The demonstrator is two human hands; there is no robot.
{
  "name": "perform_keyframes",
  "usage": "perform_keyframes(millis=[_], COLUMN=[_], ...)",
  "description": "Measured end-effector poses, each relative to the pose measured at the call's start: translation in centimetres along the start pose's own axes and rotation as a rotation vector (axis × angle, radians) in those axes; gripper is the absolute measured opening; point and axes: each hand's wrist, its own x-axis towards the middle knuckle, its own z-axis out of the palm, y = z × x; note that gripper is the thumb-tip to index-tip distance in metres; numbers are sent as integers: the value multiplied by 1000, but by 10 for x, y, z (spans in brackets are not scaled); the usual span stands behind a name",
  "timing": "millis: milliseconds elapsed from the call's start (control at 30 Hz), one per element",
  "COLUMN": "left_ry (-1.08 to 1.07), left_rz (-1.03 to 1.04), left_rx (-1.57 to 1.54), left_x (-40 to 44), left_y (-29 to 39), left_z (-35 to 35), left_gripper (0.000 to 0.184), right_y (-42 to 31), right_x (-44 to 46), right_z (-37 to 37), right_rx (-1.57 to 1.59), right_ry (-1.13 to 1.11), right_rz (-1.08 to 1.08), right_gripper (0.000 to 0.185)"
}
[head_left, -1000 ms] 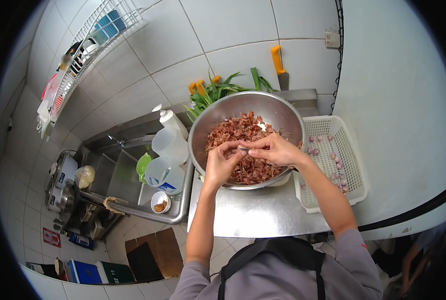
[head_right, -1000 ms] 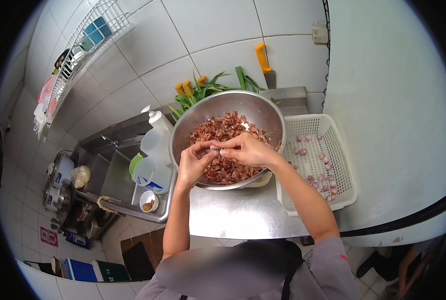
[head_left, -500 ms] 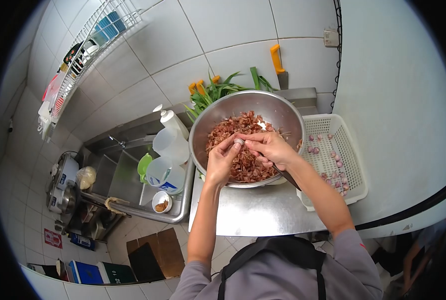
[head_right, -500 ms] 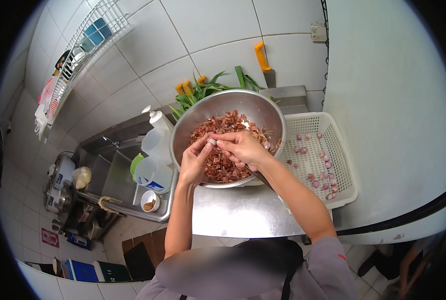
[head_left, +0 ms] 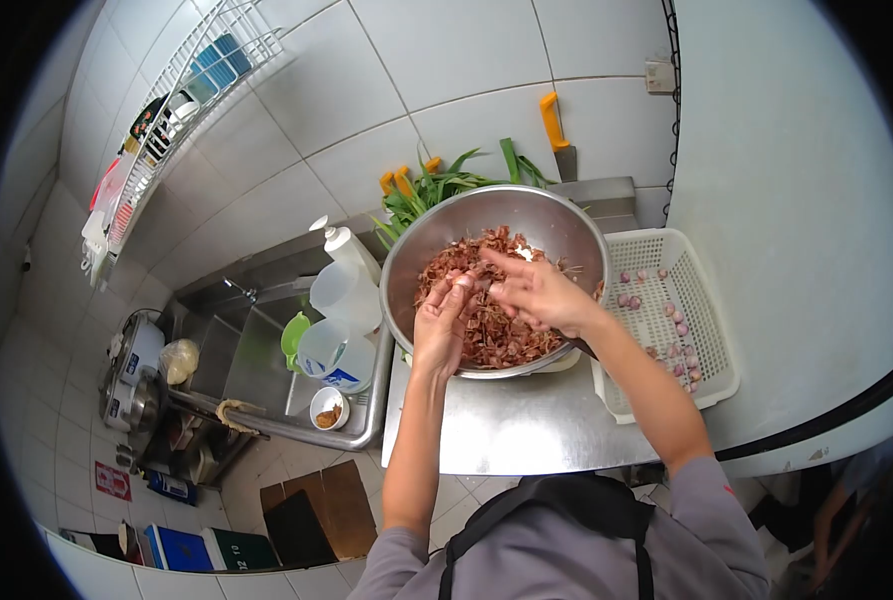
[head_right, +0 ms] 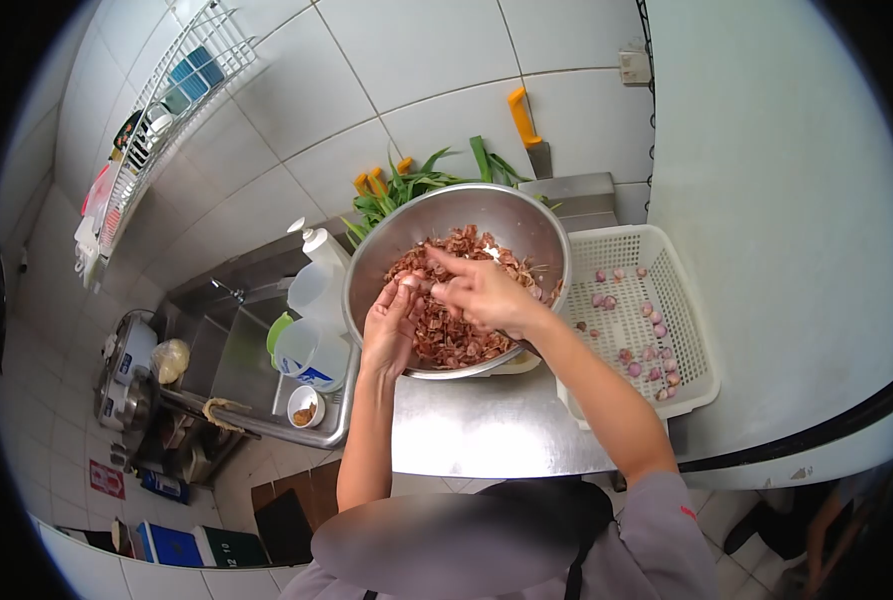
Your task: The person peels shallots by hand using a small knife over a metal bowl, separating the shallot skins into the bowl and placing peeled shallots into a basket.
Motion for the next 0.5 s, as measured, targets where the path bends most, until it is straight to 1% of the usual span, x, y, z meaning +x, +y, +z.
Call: perform_keyframes(millis=[33, 67, 167, 200, 300, 367, 433, 500], left_ry=[-9, -18, -66, -72, -18, 31, 62, 46], left_rz=[-7, -15, -33, -42, -9, 11, 13, 17], left_rx=[-61, -121, -250, -243, -254, -269, -274, -292], left_x=[0, 0, 0, -1, -4, -5, -6, -2], left_y=[-3, -5, -14, -13, -15, -16, -13, -17], left_z=[0, 0, -2, 2, 10, 14, 18, 11], left_gripper=[30, 28, 24, 25, 24, 24, 24, 24], right_y=[-3, 5, 5, 5, 11, 25, 16, 0], right_x=[-3, 1, 2, 3, 6, 16, 12, -1], right_z=[5, 8, 12, 13, 11, 10, 13, 11], right_rx=[-94, -186, -264, -209, -264, -305, -181, 104], right_ry=[-30, -7, 29, 42, 80, 126, 122, 67], right_rz=[-52, -219, -278, -281, -374, -481, -379, -65], right_gripper=[49, 45, 38, 34, 33, 31, 29, 27])
